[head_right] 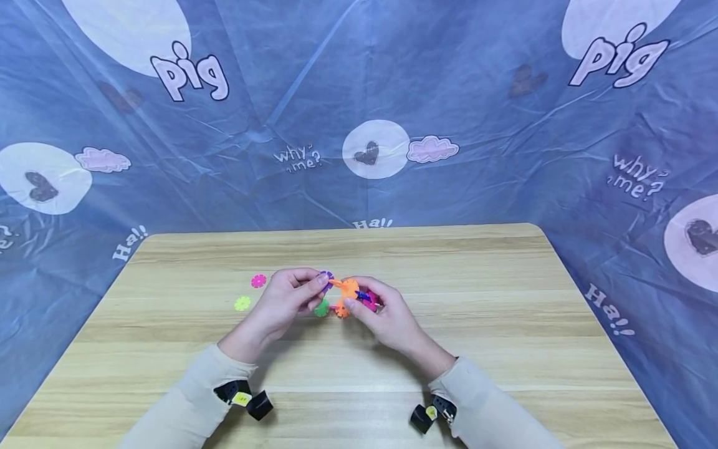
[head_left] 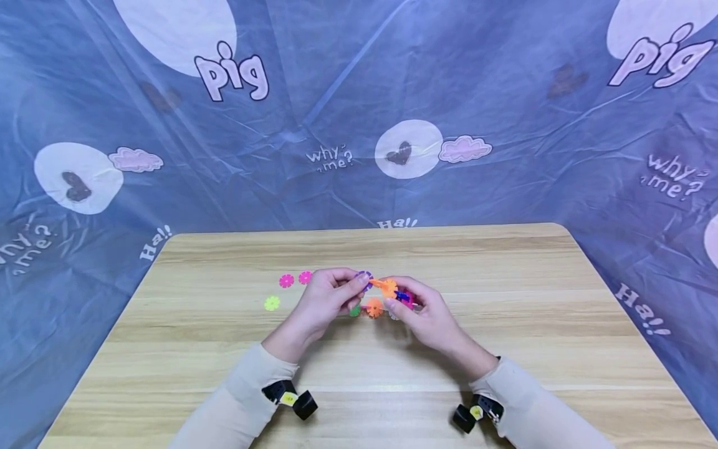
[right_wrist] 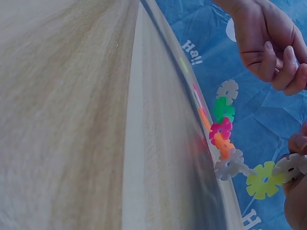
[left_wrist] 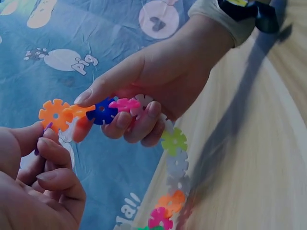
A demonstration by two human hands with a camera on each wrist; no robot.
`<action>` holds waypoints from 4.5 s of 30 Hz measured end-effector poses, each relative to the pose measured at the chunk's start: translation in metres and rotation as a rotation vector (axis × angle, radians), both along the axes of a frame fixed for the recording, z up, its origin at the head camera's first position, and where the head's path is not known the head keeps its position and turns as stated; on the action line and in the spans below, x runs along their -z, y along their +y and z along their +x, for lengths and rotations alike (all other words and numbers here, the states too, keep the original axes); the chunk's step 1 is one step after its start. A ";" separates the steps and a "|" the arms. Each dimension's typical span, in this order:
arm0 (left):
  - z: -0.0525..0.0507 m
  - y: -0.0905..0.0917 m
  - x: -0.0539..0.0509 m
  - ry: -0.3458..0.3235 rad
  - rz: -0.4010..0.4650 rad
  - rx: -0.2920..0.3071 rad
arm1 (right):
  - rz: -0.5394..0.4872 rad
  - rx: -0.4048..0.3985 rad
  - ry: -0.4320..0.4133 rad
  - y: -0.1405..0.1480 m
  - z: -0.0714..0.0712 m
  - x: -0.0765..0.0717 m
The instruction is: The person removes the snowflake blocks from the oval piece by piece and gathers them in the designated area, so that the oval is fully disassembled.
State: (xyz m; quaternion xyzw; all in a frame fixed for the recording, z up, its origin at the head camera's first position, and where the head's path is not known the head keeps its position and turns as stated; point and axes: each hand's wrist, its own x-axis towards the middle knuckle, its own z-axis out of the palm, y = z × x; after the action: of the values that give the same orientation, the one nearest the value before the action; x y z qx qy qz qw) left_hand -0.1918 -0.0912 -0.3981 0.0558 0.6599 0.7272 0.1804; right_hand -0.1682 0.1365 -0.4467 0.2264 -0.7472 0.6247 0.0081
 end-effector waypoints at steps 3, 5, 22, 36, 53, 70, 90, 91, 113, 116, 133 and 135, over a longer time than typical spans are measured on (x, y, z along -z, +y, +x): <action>-0.001 0.000 -0.001 -0.011 0.033 -0.006 | -0.006 0.002 0.006 0.000 -0.001 0.000; -0.001 0.001 -0.001 -0.005 0.038 -0.009 | -0.012 0.004 0.010 -0.001 -0.002 -0.001; -0.006 0.002 0.001 -0.038 0.013 -0.091 | -0.004 0.030 -0.003 -0.003 -0.003 0.000; -0.012 -0.008 0.002 -0.033 -0.032 -0.118 | 0.044 0.078 0.061 -0.001 -0.003 0.001; -0.040 -0.030 0.017 0.115 -0.388 -0.116 | -0.017 0.141 0.089 -0.002 -0.004 0.001; -0.068 -0.026 0.031 0.179 -0.639 -0.043 | -0.026 0.099 0.105 -0.002 -0.006 0.002; -0.082 -0.020 0.043 0.222 -0.838 0.036 | -0.026 0.092 0.093 0.000 -0.007 0.003; -0.082 -0.019 0.042 0.232 -0.860 0.043 | -0.024 0.093 0.089 0.000 -0.007 0.003; -0.041 -0.010 -0.013 0.623 -0.382 0.206 | -0.006 0.089 0.086 -0.002 -0.008 0.004; -0.034 -0.005 -0.016 0.685 -0.365 0.246 | 0.002 0.082 0.080 -0.002 -0.007 0.003; -0.026 0.000 -0.009 0.753 -0.447 0.232 | 0.007 0.058 0.029 0.000 -0.004 0.000; -0.026 0.000 -0.009 0.762 -0.463 0.207 | 0.006 0.078 0.017 0.000 -0.004 -0.001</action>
State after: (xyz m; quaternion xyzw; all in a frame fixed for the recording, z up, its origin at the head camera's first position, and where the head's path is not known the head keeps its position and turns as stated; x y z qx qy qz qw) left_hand -0.2177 -0.0916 -0.3890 0.3433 0.8153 0.4662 0.0042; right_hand -0.1721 0.1368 -0.4461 0.2025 -0.7572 0.6198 0.0381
